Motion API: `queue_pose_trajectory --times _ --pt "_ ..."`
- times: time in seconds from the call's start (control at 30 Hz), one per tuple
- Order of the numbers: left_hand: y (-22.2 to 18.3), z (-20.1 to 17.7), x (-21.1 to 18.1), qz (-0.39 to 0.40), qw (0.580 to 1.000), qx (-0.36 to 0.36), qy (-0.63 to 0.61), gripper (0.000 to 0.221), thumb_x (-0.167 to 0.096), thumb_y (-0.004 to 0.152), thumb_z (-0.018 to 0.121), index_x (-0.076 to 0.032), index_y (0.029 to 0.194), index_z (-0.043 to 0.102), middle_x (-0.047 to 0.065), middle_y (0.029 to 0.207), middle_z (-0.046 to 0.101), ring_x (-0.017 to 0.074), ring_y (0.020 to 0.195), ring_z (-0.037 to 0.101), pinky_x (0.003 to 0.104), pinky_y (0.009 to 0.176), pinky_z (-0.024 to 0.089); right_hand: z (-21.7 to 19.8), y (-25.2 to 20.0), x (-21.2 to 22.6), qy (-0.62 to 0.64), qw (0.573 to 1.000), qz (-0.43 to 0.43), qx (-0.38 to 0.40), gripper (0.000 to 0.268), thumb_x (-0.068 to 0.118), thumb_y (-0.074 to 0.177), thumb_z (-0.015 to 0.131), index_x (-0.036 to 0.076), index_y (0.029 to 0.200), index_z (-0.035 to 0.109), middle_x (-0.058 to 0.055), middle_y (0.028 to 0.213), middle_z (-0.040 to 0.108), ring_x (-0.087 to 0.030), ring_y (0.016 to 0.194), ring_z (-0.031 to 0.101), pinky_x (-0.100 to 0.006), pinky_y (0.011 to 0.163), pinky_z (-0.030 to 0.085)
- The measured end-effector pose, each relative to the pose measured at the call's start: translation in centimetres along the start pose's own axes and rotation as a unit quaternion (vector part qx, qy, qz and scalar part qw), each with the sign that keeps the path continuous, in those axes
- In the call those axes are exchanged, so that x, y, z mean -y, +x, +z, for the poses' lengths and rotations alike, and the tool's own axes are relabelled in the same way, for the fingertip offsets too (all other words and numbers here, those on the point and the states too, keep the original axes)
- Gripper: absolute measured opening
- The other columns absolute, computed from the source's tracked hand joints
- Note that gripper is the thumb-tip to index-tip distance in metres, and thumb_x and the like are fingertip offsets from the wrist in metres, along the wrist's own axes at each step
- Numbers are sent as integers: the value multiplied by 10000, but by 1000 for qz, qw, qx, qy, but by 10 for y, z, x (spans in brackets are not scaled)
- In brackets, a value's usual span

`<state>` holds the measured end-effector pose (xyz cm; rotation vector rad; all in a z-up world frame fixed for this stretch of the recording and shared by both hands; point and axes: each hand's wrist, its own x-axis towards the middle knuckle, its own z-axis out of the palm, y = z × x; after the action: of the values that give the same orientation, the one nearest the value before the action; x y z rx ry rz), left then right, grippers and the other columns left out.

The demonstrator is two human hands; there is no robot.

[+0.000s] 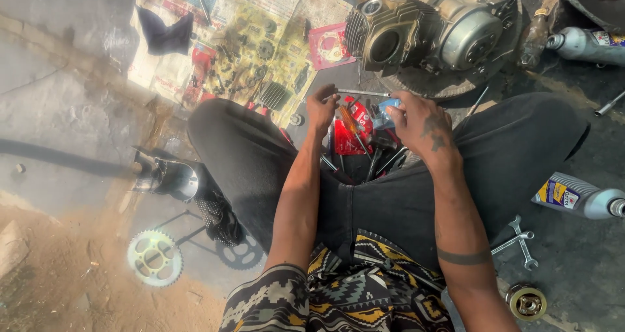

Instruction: The person sits on a paved outdoor surface and works on a motorcycle engine cylinder assembly placed on newspaper. They use a wrench to loosen and tighten bolts on the engine, reposition the engine, and continue turning fasteners by hand and with the wrench throughout the clip.

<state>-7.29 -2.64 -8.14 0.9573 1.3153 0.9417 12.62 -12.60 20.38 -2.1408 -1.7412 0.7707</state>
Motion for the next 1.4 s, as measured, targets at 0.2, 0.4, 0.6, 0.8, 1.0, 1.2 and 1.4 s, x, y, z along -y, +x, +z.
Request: queue_pose_trajectory --times 0.2,0.4,0.6,0.8,1.0,1.2,1.4 --pt "13 -22 -46 -60 988 -134 56 366 -106 887 714 45 1219 705 187 1029 768 215 806 759 341 644 608 -26 -7 -1 21 999 -16 -39 345 269 1019 699 62 1292 662 -125 985 755 -327 855 736 -476 778 558" --pt "39 -82 20 -79 928 -229 284 319 -249 878 708 -60 1121 787 173 1019 807 293 916 773 394 841 576 -48 -18 9 20 998 -24 -57 357 258 1024 703 44 1308 676 -131 1002 765 -319 864 740 -461 756 565" --pt "24 -121 74 79 879 -152 446 455 -231 703 812 -37 1109 742 226 1056 715 435 994 666 492 852 522 -61 -24 18 54 997 -15 -54 381 255 1029 699 35 1339 669 -141 1039 762 -271 808 755 -388 693 581" --pt "-1 -77 28 -77 852 -31 517 239 -169 903 695 -208 1110 808 199 1149 672 408 1065 649 506 907 526 -60 -25 19 65 997 5 -42 383 292 1022 686 32 1303 672 -141 1006 762 -257 834 767 -378 693 602" --pt "1 -83 74 76 874 -114 465 299 -92 754 781 -71 1049 746 242 1024 665 444 948 657 519 820 526 -57 -28 19 59 997 14 -49 405 315 991 673 45 1293 674 -123 960 774 -253 799 773 -383 685 603" --pt "59 -31 41 -86 971 -185 -127 551 -76 858 754 12 1375 586 265 1298 677 347 1023 697 385 826 586 -56 -28 17 43 998 45 -28 413 340 989 654 63 1295 667 -117 955 776 -262 729 767 -414 682 592" --pt "62 5 -173 83 920 114 -367 692 -106 912 787 48 1495 448 228 1401 598 331 1264 639 430 1117 484 -42 -20 2 46 998 19 -47 404 318 960 674 72 1281 678 -120 963 781 -261 768 771 -417 708 591"
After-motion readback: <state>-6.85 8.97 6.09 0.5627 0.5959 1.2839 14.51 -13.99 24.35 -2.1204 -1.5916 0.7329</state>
